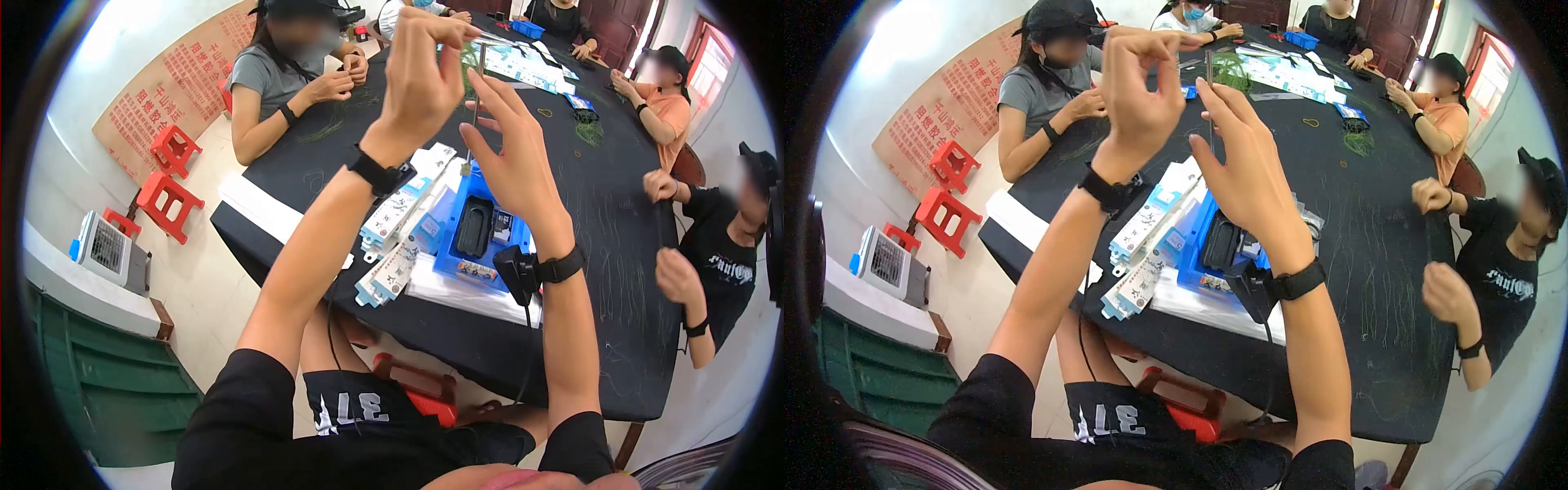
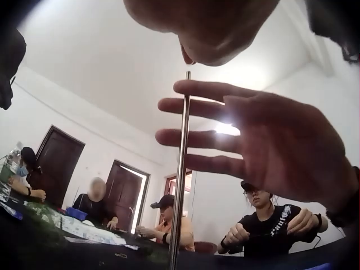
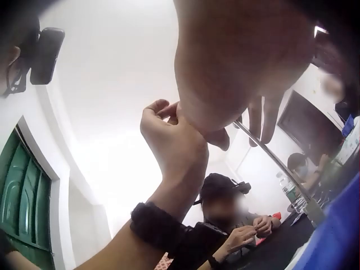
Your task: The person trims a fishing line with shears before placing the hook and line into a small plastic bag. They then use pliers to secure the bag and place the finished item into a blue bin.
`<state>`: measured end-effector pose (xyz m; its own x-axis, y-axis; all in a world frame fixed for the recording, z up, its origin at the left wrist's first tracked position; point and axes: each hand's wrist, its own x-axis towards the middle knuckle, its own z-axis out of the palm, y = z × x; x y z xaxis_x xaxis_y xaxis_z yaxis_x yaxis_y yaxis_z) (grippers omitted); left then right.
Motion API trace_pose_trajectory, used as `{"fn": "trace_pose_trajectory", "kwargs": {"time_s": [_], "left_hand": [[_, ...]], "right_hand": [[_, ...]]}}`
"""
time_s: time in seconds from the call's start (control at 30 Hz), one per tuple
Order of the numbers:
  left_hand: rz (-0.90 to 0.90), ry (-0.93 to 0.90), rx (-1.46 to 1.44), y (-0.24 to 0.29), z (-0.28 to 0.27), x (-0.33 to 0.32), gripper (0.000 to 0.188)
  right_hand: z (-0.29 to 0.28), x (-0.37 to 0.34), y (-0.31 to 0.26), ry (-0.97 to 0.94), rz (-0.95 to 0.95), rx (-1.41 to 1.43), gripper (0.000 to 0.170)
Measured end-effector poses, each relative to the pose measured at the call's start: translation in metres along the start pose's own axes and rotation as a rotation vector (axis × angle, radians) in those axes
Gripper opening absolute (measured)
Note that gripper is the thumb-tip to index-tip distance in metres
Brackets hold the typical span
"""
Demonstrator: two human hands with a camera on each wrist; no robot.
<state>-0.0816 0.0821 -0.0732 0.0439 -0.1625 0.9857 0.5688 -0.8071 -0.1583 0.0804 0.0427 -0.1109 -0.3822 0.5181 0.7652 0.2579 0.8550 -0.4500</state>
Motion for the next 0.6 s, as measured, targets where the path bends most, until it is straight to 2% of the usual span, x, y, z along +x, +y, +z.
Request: {"fn": "trace_pose_trajectory", "kwargs": {"time_s": [0.03,0.1,0.17,0.23,0.37,0.53,0.6], "left_hand": [[0.0,0.006,0.0,0.0,0.002,0.0,0.02],[0.133,-0.026,0.09,0.002,0.005,-0.001,0.021],[0.094,0.023,-0.011,-0.007,0.011,-0.005,0.023],[0.154,0.054,0.119,-0.014,0.01,-0.009,0.024],[0.13,0.026,0.067,-0.017,0.011,-0.02,0.03],[0.043,0.048,-0.011,-0.02,0.012,-0.026,0.025],[0.084,0.079,0.042,-0.02,0.014,-0.025,0.023]], "right_hand": [[0.0,0.0,0.0,-0.003,-0.003,-0.005,0.059],[0.0,0.001,-0.002,-0.018,0.008,-0.03,0.058],[0.001,0.001,-0.004,-0.021,0.011,-0.025,0.057],[0.002,0.001,-0.002,-0.023,0.014,-0.021,0.056],[0.004,0.001,0.0,-0.009,-0.02,-0.037,0.055],[0.004,0.001,-0.001,-0.001,-0.025,-0.036,0.054],[0.004,0.001,0.0,-0.003,-0.031,-0.031,0.054]]}}
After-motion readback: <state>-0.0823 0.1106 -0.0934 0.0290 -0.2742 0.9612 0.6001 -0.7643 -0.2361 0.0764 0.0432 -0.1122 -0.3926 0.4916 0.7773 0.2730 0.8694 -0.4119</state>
